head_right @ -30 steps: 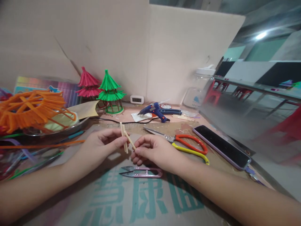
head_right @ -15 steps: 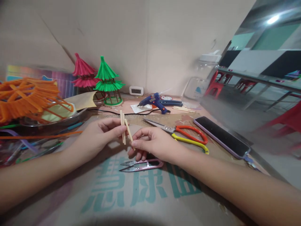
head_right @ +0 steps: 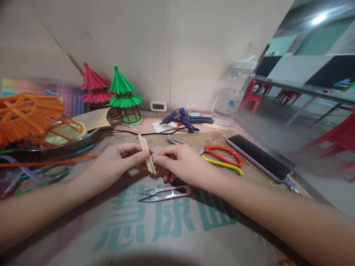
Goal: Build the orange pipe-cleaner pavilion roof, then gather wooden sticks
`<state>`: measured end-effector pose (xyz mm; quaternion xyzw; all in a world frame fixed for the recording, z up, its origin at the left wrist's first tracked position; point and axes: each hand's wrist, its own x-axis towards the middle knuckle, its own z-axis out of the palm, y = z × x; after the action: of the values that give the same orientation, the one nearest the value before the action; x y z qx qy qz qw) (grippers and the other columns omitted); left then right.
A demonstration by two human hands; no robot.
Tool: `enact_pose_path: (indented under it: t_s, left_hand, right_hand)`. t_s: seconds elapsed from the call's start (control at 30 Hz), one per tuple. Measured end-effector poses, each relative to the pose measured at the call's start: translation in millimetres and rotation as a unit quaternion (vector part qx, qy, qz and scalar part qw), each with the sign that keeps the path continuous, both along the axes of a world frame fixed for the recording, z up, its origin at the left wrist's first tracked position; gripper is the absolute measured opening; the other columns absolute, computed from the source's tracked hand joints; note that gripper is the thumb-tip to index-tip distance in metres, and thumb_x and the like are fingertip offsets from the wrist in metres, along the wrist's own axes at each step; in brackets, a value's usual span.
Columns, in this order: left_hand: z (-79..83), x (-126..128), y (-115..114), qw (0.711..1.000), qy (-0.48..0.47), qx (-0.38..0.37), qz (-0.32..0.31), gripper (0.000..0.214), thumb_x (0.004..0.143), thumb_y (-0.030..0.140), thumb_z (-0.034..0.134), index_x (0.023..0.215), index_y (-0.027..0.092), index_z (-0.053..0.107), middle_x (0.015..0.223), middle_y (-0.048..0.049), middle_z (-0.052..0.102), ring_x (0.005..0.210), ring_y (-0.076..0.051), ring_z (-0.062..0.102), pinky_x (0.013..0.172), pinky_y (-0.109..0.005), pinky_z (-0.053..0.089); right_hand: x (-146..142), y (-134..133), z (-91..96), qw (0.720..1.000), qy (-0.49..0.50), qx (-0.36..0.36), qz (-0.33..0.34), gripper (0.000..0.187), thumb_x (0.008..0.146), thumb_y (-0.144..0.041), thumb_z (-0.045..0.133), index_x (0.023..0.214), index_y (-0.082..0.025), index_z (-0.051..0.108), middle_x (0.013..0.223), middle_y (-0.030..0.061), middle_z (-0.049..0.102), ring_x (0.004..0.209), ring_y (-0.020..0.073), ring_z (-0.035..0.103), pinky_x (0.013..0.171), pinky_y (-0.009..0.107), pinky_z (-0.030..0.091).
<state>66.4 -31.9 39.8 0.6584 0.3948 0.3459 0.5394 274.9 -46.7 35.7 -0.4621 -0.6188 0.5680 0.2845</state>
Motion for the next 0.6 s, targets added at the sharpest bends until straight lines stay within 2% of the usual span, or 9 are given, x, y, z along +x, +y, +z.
enact_pose_path:
  t_s: [0.07, 0.13, 0.2, 0.27, 0.33, 0.4, 0.6]
  left_hand:
    - [0.3, 0.0, -0.3, 1.0, 0.007, -0.006, 0.003, 0.026, 0.086, 0.044, 0.074, 0.081, 0.019, 0.078, 0.077, -0.0019, 0.078, 0.07, -0.016, 0.07, 0.067, -0.024, 0.054]
    - [-0.2, -0.5, 0.0, 1.0, 0.023, -0.009, 0.01, 0.029, 0.086, 0.047, 0.074, 0.085, 0.019, 0.078, 0.078, -0.0025, 0.079, 0.071, -0.017, 0.071, 0.068, -0.025, 0.056]
    - [-1.3, -1.1, 1.2, 0.999, 0.045, 0.0, 0.022, 0.032, 0.085, 0.051, 0.074, 0.087, 0.019, 0.079, 0.08, -0.0033, 0.081, 0.073, -0.018, 0.073, 0.068, -0.026, 0.056]
    - [-2.6, -1.5, 3.4, 0.997, 0.065, 0.017, 0.039, 0.034, 0.082, 0.053, 0.075, 0.085, 0.02, 0.08, 0.082, -0.0041, 0.081, 0.073, -0.019, 0.073, 0.066, -0.025, 0.055]
    - [-2.9, -1.0, 5.7, 0.995, 0.079, 0.019, 0.053, 0.034, 0.079, 0.054, 0.075, 0.08, 0.02, 0.08, 0.078, -0.0045, 0.081, 0.07, -0.019, 0.072, 0.064, -0.025, 0.055]
    - [-1.2, 0.2, 6.9, 0.995, 0.086, 0.016, 0.055, 0.036, 0.076, 0.056, 0.075, 0.078, 0.02, 0.08, 0.074, -0.0051, 0.08, 0.069, -0.021, 0.073, 0.063, -0.025, 0.055]
    - [6.0, 2.8, 4.4, 0.994, 0.09, -0.003, 0.062, 0.037, 0.07, 0.058, 0.076, 0.074, 0.022, 0.08, 0.073, -0.0056, 0.08, 0.068, -0.022, 0.073, 0.062, -0.026, 0.056]
  right_hand:
    - [12.0, 6.1, 14.4, 0.996, -0.068, 0.054, -0.005, 0.026, 0.096, -0.04, 0.066, 0.081, -0.02, 0.069, 0.074, 0.0025, 0.076, 0.059, 0.0133, 0.067, 0.056, 0.024, 0.051]
    - [31.5, 16.6, 30.4, 0.972, -0.194, 0.132, 0.012, 0.024, 0.097, -0.036, 0.063, 0.082, -0.02, 0.072, 0.078, 0.0025, 0.078, 0.066, 0.0153, 0.069, 0.061, 0.025, 0.05]
    - [56.6, 30.6, 44.0, 0.906, -0.363, 0.218, 0.01, 0.021, 0.096, -0.036, 0.065, 0.087, -0.021, 0.078, 0.081, 0.0023, 0.078, 0.074, 0.018, 0.07, 0.064, 0.026, 0.047]
    - [84.0, 46.7, 51.5, 0.828, -0.486, 0.276, -0.044, 0.019, 0.095, -0.029, 0.065, 0.094, -0.02, 0.081, 0.089, 0.0043, 0.081, 0.079, 0.0198, 0.071, 0.068, 0.028, 0.045]
    - [109.6, 62.6, 51.1, 0.762, -0.573, 0.28, -0.109, 0.025, 0.098, -0.022, 0.058, 0.104, -0.018, 0.082, 0.101, 0.009, 0.082, 0.091, 0.0228, 0.074, 0.073, 0.028, 0.046]
    - [130.4, 77.0, 42.9, 0.719, -0.629, 0.265, -0.134, 0.031, 0.101, -0.02, 0.054, 0.113, -0.018, 0.082, 0.112, 0.0108, 0.082, 0.101, 0.0242, 0.075, 0.079, 0.028, 0.049]
    - [158.7, 108.6, 4.5, 0.706, -0.653, 0.253, -0.104, 0.032, 0.101, -0.026, 0.059, 0.125, -0.019, 0.08, 0.123, 0.013, 0.081, 0.114, 0.0262, 0.074, 0.091, 0.028, 0.051]
